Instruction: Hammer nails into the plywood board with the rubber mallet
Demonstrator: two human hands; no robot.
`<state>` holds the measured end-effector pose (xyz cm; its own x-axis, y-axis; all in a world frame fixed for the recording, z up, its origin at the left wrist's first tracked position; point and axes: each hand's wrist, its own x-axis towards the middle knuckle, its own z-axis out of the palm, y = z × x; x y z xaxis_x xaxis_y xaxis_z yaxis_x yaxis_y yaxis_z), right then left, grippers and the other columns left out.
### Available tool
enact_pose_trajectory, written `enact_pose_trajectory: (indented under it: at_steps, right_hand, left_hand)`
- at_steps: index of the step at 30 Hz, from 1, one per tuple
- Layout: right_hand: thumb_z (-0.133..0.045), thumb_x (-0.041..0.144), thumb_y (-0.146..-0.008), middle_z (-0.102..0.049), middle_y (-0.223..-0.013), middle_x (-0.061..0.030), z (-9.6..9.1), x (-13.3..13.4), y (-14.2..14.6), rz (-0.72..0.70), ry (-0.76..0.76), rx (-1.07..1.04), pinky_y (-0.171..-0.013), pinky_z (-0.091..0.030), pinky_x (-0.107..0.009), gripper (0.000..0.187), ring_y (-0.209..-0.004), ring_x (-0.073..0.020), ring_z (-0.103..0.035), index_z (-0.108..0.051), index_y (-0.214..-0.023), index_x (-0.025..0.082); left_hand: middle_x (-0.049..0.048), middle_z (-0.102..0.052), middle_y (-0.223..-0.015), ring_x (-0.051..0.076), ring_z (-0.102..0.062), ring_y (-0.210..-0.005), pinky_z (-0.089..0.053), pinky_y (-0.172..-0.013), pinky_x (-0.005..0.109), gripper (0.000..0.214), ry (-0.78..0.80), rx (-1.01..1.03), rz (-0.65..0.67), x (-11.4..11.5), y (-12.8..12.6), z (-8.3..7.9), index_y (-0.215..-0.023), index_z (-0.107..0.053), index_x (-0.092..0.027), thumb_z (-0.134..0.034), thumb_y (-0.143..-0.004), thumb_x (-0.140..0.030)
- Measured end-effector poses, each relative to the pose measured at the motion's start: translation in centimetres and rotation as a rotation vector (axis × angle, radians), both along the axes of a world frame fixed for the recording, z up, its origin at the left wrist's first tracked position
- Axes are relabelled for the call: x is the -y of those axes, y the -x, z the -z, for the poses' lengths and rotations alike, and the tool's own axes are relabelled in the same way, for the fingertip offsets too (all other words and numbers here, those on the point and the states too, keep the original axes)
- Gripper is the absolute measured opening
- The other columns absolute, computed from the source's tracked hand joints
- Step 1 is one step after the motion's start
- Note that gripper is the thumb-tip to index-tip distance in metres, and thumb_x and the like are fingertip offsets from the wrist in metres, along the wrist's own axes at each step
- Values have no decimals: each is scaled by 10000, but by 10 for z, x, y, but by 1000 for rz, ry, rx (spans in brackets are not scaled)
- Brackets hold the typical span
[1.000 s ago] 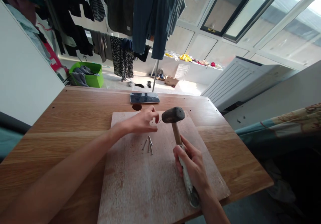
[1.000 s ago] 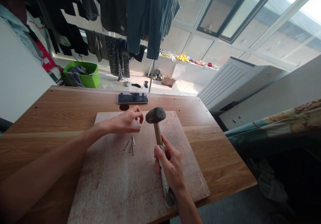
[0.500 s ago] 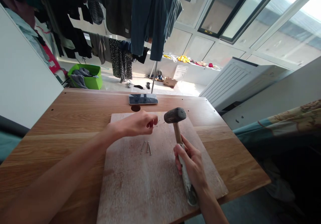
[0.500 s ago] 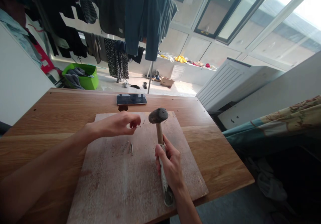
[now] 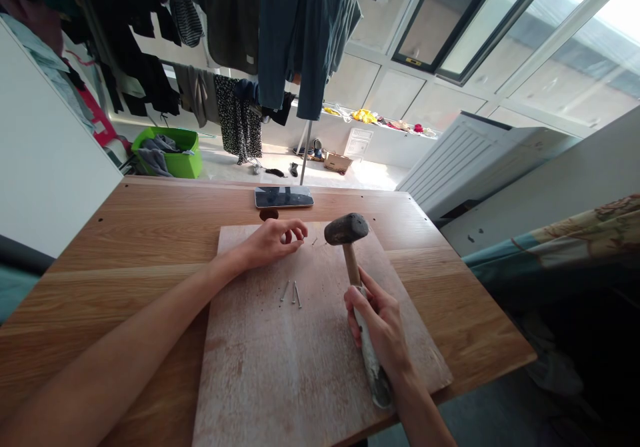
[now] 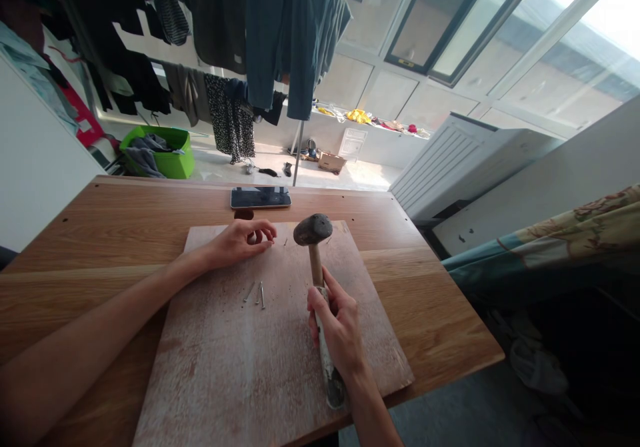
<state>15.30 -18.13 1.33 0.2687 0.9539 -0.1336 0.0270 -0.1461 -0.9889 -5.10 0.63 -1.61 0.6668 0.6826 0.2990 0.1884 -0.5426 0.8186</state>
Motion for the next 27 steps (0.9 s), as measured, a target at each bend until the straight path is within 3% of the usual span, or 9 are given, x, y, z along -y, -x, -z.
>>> enact_pose_trajectory:
  at_steps: [8, 13, 19, 27]
  right_hand:
    - [-683, 488, -897, -517, -665, 67, 2, 0, -1, -15, -16, 21, -294, -386, -172, 600, -375, -60, -424, -608, -1391, 155]
    - [-698, 517, -873, -524, -647, 67, 0, 2, 5, -6, -9, 57, -291, -388, -183, 687, -365, -67, -430, -576, -1444, 154]
    - [-667, 507, -902, -517, -609, 68, -3, 3, 20, -74, -14, 146, -320, -365, -182, 675, -355, -65, -421, -565, -1461, 144]
    - [-615, 474, -957, -555, -641, 45, -3, -1, 23, -162, 11, 288, -364, -417, -203, 595, -383, -84, -471, -573, -1464, 165]
  left_hand:
    - [5, -701, -879, 98, -573, -668, -479, -640, 228, 113, -43, -38, -1, 0, 2, -2, -941, -682, -184, -621, -848, -171]
    - [15, -720, -891, 103, -596, -684, -500, -650, 231, 108, -41, -11, -8, 0, 1, 1, -960, -694, -179, -623, -884, -207]
    - [-2, -728, -837, 112, -608, -664, -517, -664, 247, 277, -39, -43, -79, 2, -1, -2, -1127, -664, -180, -657, -851, -205]
    - [-9, -710, -819, 114, -608, -648, -479, -637, 237, 294, -71, -71, -102, 1, -2, 0, -1104, -642, -181, -632, -813, -140]
